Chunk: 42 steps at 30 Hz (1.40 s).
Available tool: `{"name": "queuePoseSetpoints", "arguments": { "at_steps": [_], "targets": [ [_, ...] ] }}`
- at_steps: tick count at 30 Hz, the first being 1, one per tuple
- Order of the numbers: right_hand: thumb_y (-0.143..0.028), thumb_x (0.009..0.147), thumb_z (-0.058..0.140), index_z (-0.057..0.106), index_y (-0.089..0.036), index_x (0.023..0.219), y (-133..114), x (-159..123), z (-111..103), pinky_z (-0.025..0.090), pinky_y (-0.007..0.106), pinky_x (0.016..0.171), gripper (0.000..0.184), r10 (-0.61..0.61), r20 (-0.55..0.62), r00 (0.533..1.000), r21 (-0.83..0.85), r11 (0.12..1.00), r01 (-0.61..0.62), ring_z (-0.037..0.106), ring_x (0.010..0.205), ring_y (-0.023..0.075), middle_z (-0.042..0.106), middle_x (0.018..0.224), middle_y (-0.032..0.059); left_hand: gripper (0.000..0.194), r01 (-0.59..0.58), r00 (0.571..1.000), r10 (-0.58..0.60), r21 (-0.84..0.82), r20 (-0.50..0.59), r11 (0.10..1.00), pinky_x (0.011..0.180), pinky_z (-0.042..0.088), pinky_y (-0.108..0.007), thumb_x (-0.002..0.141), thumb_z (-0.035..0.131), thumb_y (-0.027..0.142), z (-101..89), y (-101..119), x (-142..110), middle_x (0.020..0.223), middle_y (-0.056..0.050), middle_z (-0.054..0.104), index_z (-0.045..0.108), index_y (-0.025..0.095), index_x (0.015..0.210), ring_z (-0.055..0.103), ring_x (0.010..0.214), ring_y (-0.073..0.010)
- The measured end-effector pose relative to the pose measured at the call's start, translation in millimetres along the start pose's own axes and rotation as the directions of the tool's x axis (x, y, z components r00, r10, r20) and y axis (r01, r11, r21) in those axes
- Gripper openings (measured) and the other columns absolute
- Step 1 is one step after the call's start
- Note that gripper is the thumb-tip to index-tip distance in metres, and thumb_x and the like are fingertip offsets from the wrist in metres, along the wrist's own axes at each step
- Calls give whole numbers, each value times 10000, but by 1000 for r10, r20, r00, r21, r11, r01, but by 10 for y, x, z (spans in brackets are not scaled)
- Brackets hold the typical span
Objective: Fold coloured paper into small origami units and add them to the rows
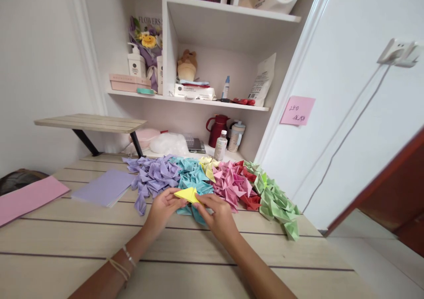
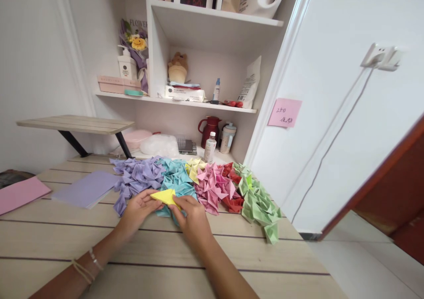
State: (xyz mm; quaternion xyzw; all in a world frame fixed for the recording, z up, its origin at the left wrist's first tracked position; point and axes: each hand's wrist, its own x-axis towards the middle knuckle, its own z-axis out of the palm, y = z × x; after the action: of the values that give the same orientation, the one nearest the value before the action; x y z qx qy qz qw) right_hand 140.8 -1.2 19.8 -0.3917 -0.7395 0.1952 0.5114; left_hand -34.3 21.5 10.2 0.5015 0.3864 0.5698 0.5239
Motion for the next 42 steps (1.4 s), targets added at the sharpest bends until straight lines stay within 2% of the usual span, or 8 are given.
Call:
{"name": "queuePoseSetpoints", "arguments": {
  "at_steps": [3, 7, 12, 16, 22, 29, 34, 42],
  "targets": [
    [-308, 815, 523, 708, -230, 910, -25, 9, -17, 458, 328, 702, 222, 34, 28, 999, -13, 999, -34, 615, 749, 219, 690, 816, 73, 215, -73, 997, 72, 129, 12, 989, 615, 491, -255, 608, 715, 295, -31, 13, 6, 688, -37, 657, 631, 142, 734, 604, 630, -156],
    [-426, 818, 488, 709, -185, 710, -26, 22, -12, 471, 294, 569, 345, 232, 156, 960, 185, 948, -259, 614, 578, 196, 669, 616, 49, 129, -216, 973, 229, 260, -19, 941, 653, 470, -222, 617, 703, 270, -17, 86, -7, 773, -37, 616, 637, 161, 598, 571, 787, -172],
    [-520, 770, 498, 676, -157, 672, 6, 21, 23, 486, 280, 522, 415, 350, 296, 889, 380, 811, -446, 622, 523, 182, 661, 596, 33, 235, -9, 1000, 9, 21, -1, 1000, 691, 485, -291, 612, 709, 288, 39, 93, -26, 787, -41, 651, 563, 162, 746, 613, 767, -186],
    [-501, 775, 505, 687, -143, 710, 17, 15, 16, 445, 236, 493, 407, 341, 253, 905, 229, 888, -399, 596, 515, 160, 634, 551, 21, 400, 83, 997, -83, -3, -12, 997, 641, 492, -286, 556, 749, 267, 25, 80, -24, 734, -33, 667, 546, 152, 880, 630, 673, -174],
    [-375, 753, 581, 709, -172, 719, 20, 17, 10, 410, 229, 551, 242, 196, 176, 965, -64, 980, -187, 585, 603, 159, 673, 648, 22, 220, 3, 998, -13, 144, 65, 990, 582, 480, -233, 598, 715, 305, 22, 74, -24, 634, -9, 638, 591, 143, 683, 604, 612, -142],
    [-327, 738, 597, 687, -171, 885, 92, 8, 53, 477, 259, 607, 233, 258, 168, 952, 182, 941, -287, 638, 708, 195, 705, 807, 43, 221, 51, 989, -64, 100, 134, 994, 557, 488, -228, 604, 720, 282, 19, 37, -23, 643, -17, 662, 595, 139, 718, 608, 589, -135],
    [-318, 753, 588, 710, -171, 799, 103, -7, 66, 476, 249, 564, 197, 261, 131, 957, 145, 950, -278, 635, 654, 187, 707, 732, 35, 202, 46, 985, -65, 114, 162, 992, 583, 494, -235, 633, 695, 296, 24, 63, -31, 629, -14, 662, 605, 137, 718, 610, 588, -135],
    [-281, 777, 576, 708, -241, 909, 18, -26, 114, 512, 324, 734, 191, 88, 32, 996, 132, 987, -91, 654, 824, 222, 710, 897, 34, 268, -35, 999, 28, 314, 25, 949, 519, 500, -244, 683, 613, 395, 31, 19, -67, 691, -29, 659, 642, 148, 783, 610, 598, -164]
  ]
}}
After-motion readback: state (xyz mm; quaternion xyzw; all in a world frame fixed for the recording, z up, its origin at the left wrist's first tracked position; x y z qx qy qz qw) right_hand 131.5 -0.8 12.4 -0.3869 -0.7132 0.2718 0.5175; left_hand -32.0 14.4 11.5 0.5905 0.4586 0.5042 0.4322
